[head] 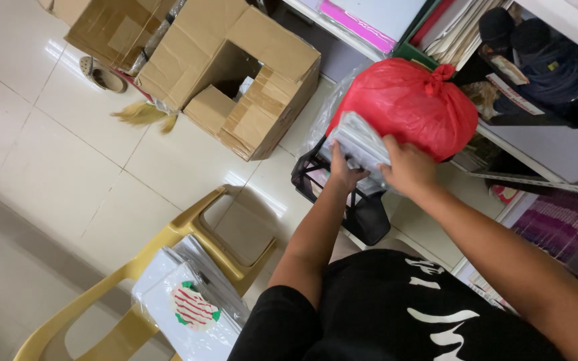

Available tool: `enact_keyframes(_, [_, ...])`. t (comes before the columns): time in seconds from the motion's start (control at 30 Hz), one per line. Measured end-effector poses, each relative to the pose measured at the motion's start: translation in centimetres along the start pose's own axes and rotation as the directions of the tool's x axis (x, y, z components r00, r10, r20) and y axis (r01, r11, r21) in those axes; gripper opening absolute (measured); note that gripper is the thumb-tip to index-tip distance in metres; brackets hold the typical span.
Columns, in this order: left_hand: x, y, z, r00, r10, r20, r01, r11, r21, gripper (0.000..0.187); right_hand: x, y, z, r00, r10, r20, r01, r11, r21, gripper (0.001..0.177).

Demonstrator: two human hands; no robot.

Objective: The person wipes the surface of a stack of white, plastic-wrapped items placed on a yellow chair using a striped cloth. They repeatedly rub the cloth over the plastic packaging, flip the stack over, and continue wiping the other side.

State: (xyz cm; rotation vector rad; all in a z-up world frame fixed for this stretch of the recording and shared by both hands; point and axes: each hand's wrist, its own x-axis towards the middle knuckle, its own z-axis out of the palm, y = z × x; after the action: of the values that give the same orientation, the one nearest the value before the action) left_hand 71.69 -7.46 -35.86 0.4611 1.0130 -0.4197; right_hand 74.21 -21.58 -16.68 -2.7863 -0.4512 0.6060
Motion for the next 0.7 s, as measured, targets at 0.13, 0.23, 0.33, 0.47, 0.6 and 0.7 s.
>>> enact_keyframes(0.13, [-1.0,1.0,1.8,0.998,-0.014,-0.062,0.017,0.999,0.050,0.096,0.7,1.6,-0.1,0.999,0.015,-0.048,-0.014,1.000,0.027,0.059])
enact_keyframes(0.23, [-0.2,1.6,1.2,0.996,-0.035,-0.087,0.047,0.990,0.131,0.098,0.8,1.9,-0.4,0.996,0.005,-0.087,-0.001,0.999,0.046,0.068])
enact_keyframes(0.33, [0.6,1.5,-1.0,1.000,-0.017,-0.021,0.020,0.990,0.141,0.099,0.0,1.2,-1.3,0.990,-0.048,-0.134,0.056,0.997,0.056,0.076])
enact_keyframes(0.47, [-2.6,2.5,-2.3,0.991,0.058,0.117,-0.062,0.998,0.025,0.096,-1.6,1.2,-3.5,0.969,-0.156,-0.192,0.169,0.984,0.053,0.077])
enact_keyframes(0.6, [-8.2,3.6,-2.3,0.939,0.192,0.287,-0.176,0.981,-0.080,0.085,-3.5,2.5,-4.6,0.912,-0.289,-0.292,0.326,0.942,0.084,0.067])
enact_keyframes(0.7, [-11.7,3.7,-4.1,0.890,0.302,0.343,-0.251,0.950,-0.185,0.078,-5.5,2.9,-5.0,0.825,-0.441,-0.353,0.495,0.866,0.075,0.063])
